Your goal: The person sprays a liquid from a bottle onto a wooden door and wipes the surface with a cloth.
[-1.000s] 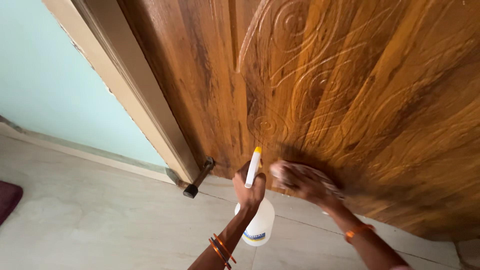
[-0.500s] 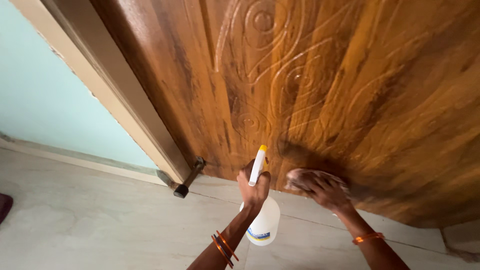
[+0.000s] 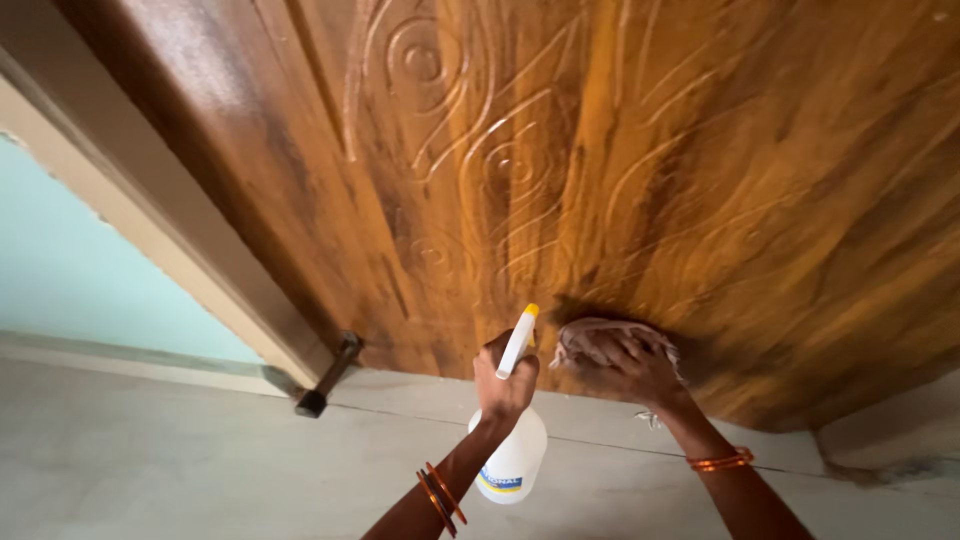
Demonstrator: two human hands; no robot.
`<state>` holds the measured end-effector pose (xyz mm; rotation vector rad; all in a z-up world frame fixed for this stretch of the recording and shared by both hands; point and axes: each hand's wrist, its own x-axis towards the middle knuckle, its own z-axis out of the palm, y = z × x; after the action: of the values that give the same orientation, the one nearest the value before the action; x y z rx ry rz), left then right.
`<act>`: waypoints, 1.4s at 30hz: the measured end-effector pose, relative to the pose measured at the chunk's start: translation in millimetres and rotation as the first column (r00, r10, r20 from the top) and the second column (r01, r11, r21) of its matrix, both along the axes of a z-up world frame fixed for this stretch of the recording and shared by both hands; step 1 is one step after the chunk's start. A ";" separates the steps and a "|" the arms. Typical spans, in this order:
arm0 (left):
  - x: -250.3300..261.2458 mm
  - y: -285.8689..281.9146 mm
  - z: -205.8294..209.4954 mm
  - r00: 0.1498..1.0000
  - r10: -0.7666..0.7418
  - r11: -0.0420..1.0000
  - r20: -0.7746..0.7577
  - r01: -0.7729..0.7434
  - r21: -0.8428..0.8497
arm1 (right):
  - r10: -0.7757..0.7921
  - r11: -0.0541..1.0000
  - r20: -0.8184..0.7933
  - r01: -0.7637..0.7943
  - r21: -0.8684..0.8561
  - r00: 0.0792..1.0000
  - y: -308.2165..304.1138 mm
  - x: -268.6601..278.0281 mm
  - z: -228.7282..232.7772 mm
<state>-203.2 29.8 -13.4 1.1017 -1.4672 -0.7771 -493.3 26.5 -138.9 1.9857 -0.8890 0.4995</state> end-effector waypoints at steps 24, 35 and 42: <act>-30.7 13.7 24.1 0.979 -0.138 0.988 -0.153 0.125 -0.093 | -0.325 0.938 0.129 0.302 0.171 0.937 -10.8 54.5 -24.0; -40.5 21.9 9.6 0.973 -0.231 0.972 -0.023 0.230 -0.040 | -0.346 0.938 0.826 0.130 0.323 0.445 45.0 -23.3 -14.0; -106.0 28.8 -28.6 0.944 -0.297 0.951 0.141 0.278 0.138 | -0.176 0.968 0.854 0.243 0.060 0.490 69.9 -48.9 22.8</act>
<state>-309.1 58.5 -42.0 1.0682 -1.7645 -1.0077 -542.2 96.4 -116.1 1.4459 -1.6674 1.4225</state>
